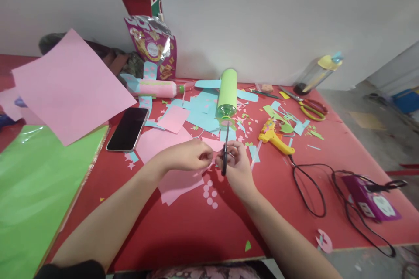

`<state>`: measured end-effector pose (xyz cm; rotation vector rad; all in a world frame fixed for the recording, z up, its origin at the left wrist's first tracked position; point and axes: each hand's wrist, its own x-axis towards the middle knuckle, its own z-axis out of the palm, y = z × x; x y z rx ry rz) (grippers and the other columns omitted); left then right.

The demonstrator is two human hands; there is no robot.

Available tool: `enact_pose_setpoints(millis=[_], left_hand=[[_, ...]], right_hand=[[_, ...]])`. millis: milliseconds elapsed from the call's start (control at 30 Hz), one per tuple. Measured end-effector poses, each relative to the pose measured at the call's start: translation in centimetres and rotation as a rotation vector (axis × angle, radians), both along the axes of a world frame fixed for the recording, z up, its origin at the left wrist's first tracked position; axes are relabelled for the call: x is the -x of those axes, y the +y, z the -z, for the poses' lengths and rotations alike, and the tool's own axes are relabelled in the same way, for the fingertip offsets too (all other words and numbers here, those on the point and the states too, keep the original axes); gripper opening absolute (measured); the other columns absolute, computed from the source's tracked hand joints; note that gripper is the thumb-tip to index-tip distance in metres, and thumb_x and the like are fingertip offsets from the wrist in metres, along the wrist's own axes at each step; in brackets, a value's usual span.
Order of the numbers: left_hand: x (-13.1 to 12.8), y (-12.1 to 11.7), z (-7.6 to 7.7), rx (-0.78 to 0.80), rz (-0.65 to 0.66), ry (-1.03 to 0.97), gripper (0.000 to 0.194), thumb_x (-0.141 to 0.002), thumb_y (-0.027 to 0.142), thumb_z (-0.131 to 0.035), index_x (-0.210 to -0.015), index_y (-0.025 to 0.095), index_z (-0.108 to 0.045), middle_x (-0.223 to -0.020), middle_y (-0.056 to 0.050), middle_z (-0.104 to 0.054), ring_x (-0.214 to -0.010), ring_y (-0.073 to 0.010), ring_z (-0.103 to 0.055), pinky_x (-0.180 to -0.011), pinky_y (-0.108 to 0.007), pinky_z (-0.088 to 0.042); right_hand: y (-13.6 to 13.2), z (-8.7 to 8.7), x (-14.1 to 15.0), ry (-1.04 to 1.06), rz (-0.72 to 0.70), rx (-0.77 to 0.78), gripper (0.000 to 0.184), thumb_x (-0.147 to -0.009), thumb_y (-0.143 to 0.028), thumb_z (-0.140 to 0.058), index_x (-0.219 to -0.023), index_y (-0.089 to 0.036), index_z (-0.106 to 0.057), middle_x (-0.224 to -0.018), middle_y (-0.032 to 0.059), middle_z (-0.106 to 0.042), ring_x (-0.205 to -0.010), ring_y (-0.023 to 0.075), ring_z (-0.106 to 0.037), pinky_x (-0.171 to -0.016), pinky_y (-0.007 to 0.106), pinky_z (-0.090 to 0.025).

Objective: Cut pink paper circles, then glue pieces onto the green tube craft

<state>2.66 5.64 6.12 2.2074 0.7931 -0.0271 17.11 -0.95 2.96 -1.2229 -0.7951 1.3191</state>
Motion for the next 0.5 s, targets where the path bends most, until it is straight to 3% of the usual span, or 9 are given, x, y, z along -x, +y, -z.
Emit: enact_pose_setpoints(millis=[200,367,500], left_hand=[[0.0,-0.2,0.2,0.007,-0.004,0.025,0.013,-0.070,0.016,-0.042,-0.061,0.016,-0.052,-0.060,-0.001,-0.055,-0.054,-0.0113,-0.048,-0.052,-0.022,-0.034],[0.0,-0.1,-0.6,0.013,-0.017,0.050,0.015,-0.073,0.018,-0.041,-0.065,0.016,-0.054,-0.064,-0.001,-0.059,-0.058,-0.0123,-0.051,-0.054,-0.022,-0.036],[1.0,0.5,-1.2,-0.041,-0.143,0.141,0.017,-0.071,0.013,-0.039,-0.070,0.017,-0.055,-0.072,-0.003,-0.062,-0.064,-0.0143,-0.054,-0.056,-0.022,-0.037]], right_hand=[[0.0,0.3,0.0,-0.021,-0.014,0.024,0.039,-0.055,-0.009,-0.064,-0.086,-0.025,-0.045,-0.071,-0.0067,-0.047,-0.061,0.0087,-0.049,-0.057,0.023,-0.039],[0.0,0.3,0.0,-0.028,-0.020,0.032,0.040,-0.054,-0.009,-0.064,-0.086,-0.025,-0.045,-0.071,-0.0064,-0.047,-0.062,0.0095,-0.050,-0.056,0.024,-0.039],[0.1,0.3,0.0,-0.013,-0.001,0.031,0.039,-0.054,-0.008,-0.063,-0.085,-0.025,-0.046,-0.070,-0.0073,-0.046,-0.060,0.0082,-0.049,-0.058,0.024,-0.040]])
